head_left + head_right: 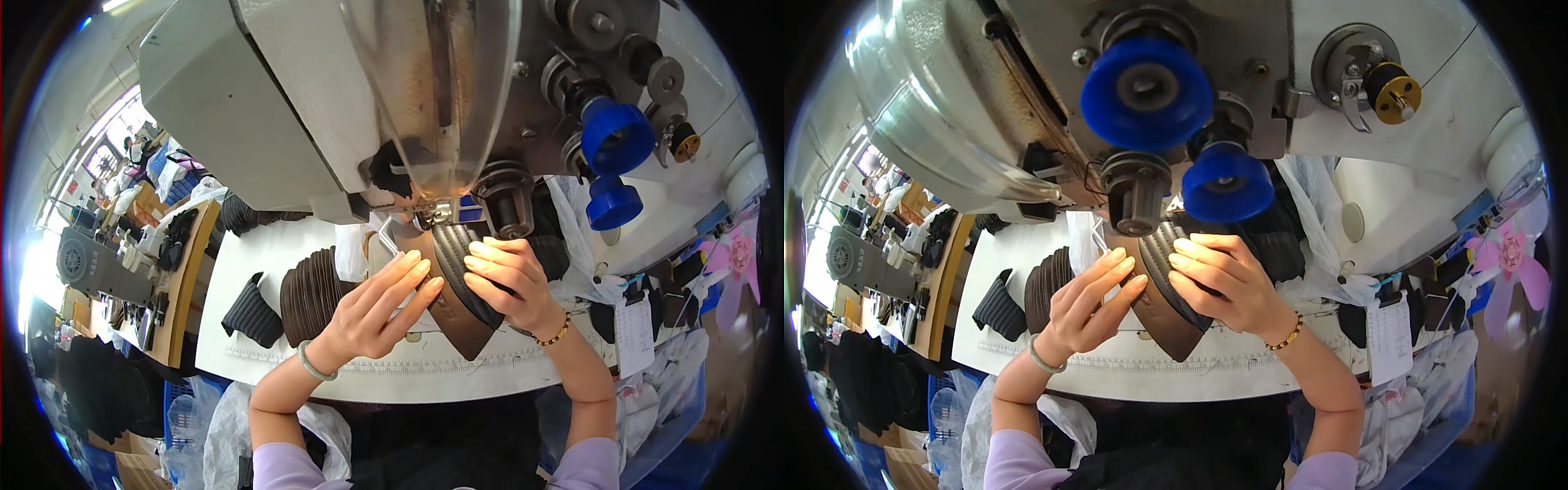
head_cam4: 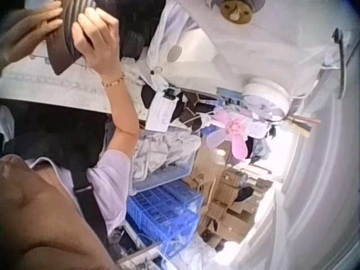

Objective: The recorder uses a heavy-duty industrial sewing machine to stitch together layers of shoe material, specifically black ribbed sections onto a brown base material, followed by trimming excess thread and organizing the components.

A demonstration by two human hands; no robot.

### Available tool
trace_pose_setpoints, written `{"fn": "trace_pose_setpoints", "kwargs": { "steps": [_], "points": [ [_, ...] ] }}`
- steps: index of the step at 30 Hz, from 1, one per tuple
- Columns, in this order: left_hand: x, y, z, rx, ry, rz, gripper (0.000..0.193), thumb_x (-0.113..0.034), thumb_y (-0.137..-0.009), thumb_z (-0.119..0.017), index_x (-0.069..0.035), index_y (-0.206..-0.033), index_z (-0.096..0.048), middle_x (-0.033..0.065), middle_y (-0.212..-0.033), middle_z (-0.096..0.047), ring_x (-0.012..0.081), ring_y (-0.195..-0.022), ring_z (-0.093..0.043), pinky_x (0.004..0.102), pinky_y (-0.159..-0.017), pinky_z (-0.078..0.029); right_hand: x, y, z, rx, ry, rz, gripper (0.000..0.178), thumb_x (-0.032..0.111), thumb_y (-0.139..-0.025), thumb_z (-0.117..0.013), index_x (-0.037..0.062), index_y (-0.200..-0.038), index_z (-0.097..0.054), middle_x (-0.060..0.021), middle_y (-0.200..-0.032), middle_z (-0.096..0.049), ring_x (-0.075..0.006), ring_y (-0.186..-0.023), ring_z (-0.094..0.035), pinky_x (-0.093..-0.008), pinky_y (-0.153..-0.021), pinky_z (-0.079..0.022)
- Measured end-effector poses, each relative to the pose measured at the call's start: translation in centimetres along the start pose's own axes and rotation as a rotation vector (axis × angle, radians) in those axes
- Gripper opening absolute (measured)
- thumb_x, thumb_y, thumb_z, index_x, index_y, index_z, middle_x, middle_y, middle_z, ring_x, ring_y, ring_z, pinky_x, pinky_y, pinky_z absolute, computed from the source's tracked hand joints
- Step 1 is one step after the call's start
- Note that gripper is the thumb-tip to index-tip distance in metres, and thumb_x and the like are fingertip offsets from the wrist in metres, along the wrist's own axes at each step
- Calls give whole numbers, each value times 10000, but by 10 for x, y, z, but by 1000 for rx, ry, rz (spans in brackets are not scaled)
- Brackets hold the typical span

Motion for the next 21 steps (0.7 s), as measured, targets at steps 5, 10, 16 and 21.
{"fn": "trace_pose_setpoints", "kwargs": {
  "steps": [5,10,16,21],
  "points": [
    [2,1,-2,-12,51,27,303,-30,-756,-615,52,-1041,-675,196,-1070,-640,337,-1031,-645,402,-900,-581,11,0,-3,-16,139,54,227,77,-794,-699,89,-1008,-624,-49,-1042,-591,-217,-1076,-592,-403,-912,-536],
    [3,-1,1,-38,83,55,299,22,-726,-651,73,-1020,-670,211,-1053,-652,346,-1014,-656,400,-895,-582,14,0,0,-51,104,69,181,75,-785,-728,83,-944,-641,-27,-1031,-597,-216,-1065,-602,-393,-885,-559],
    [6,-1,3,-55,120,89,267,65,-742,-635,73,-1006,-670,201,-1064,-661,333,-1022,-661,383,-891,-579,12,-2,2,-70,46,38,152,80,-783,-736,69,-912,-655,-25,-1024,-611,-212,-1056,-610,-405,-883,-558],
    [20,5,7,-132,257,223,249,60,-767,-630,51,-1011,-672,167,-1051,-685,292,-1029,-670,348,-893,-569,12,-2,4,-91,15,17,174,86,-778,-740,62,-932,-664,-31,-1035,-619,-217,-1055,-610,-411,-877,-555]
  ]
}}
Point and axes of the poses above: each hand's wrist, its own y-axis away from the middle knuckle, its own z-axis out of the back of the hand, x = y × z, the point moved 10 cm from there along -y, towards the middle knuckle
